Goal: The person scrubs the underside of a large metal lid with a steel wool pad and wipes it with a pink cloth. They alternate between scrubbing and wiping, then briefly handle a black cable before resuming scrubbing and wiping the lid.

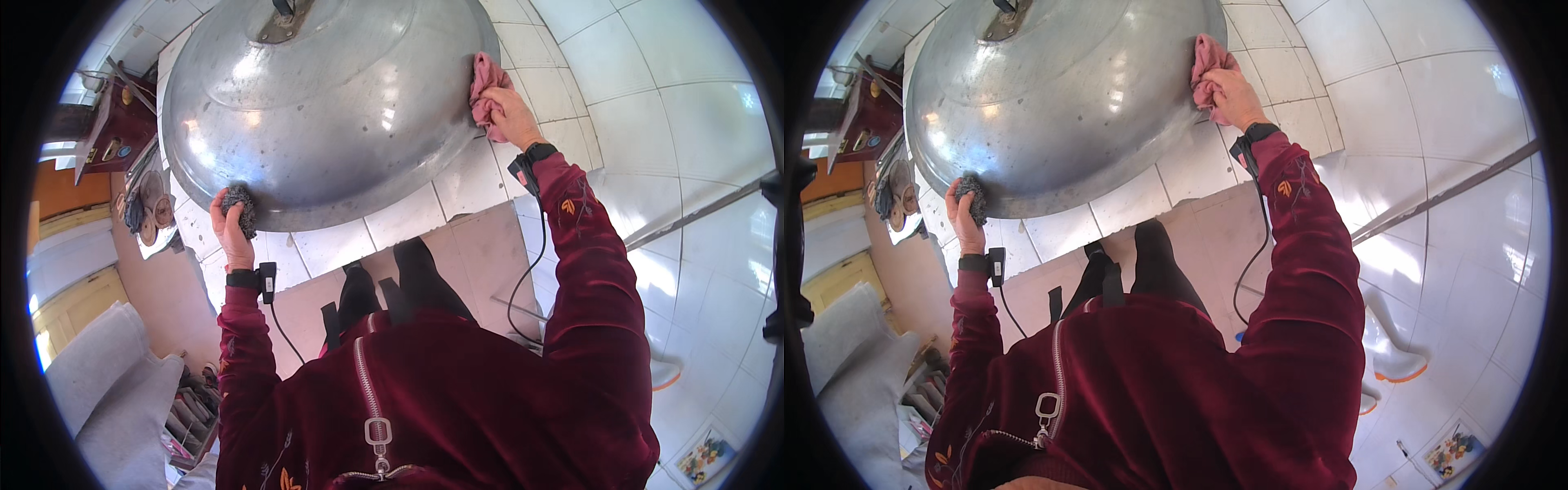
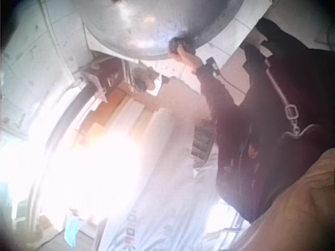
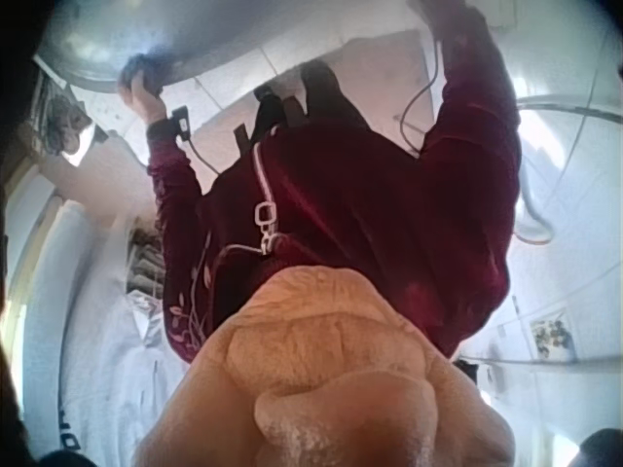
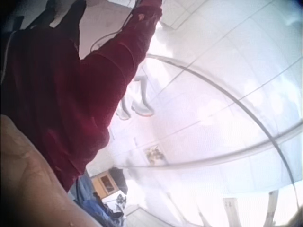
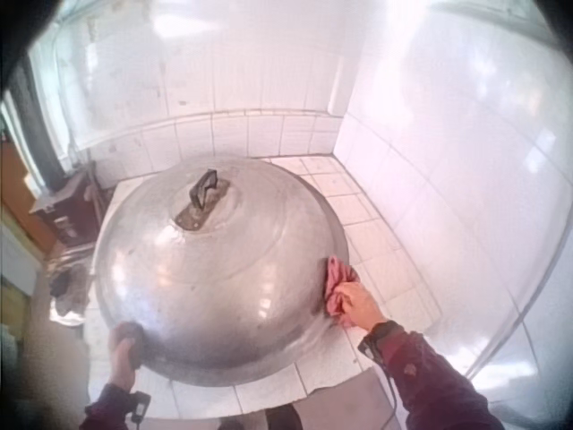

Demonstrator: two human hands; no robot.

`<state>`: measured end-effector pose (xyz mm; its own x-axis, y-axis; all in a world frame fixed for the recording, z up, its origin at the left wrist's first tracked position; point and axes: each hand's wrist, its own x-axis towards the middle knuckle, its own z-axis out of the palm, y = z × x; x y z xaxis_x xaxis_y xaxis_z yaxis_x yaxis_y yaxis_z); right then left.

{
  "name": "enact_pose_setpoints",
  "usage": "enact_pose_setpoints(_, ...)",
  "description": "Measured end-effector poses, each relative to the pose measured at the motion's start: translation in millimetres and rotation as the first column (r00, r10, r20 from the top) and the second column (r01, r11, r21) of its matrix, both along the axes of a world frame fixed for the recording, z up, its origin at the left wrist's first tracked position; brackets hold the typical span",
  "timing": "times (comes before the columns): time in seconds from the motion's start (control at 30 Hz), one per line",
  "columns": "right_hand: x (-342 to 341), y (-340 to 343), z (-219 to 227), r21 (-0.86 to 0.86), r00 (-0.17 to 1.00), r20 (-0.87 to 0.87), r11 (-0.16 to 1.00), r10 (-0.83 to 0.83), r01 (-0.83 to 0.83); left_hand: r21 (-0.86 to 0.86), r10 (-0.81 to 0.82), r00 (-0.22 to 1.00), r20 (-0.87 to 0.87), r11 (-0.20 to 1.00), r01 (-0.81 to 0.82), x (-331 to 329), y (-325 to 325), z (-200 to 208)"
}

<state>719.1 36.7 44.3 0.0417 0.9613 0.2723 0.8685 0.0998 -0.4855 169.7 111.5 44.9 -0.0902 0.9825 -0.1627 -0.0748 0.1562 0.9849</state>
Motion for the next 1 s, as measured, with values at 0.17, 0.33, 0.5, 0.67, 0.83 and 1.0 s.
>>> enact_pose_setpoints(0.17, 43, 47, -10, -0.012, 0.994, 0.079, 0.997, -0.072, 0.073, -0.031, 0.031, 0.999, -0.014, 0.999, -0.032, 2, -2, 0)
enact_pose_setpoints(0.33, 78, 111, -1, -0.051, 0.960, 0.106, 0.963, -0.258, 0.265, 0.009, 0.062, 0.994, -0.090, 0.998, -0.062, 7, -5, 3)
enact_pose_setpoints(0.5, 78, 177, 10, -0.043, 0.849, -0.400, 0.932, -0.345, 0.359, -0.028, 0.093, 0.992, -0.084, 0.995, -0.096, 11, -7, 7)
enact_pose_setpoints(0.67, 27, 164, -10, 0.204, 0.961, -0.089, 0.939, -0.263, 0.276, 0.008, 0.078, 0.990, -0.120, 0.997, -0.077, 14, -11, 7)
enact_pose_setpoints(0.83, -50, 117, 20, 0.346, 1.000, 0.014, 0.938, 0.013, -0.017, 0.008, 0.041, 0.994, -0.105, 0.999, -0.040, 10, -10, 4)
enact_pose_setpoints(1.0, -169, 72, 69, 0.232, 0.964, 0.136, 0.939, 0.229, -0.256, 0.031, 0.006, 0.998, -0.070, 1.000, -0.004, 5, -11, 5)
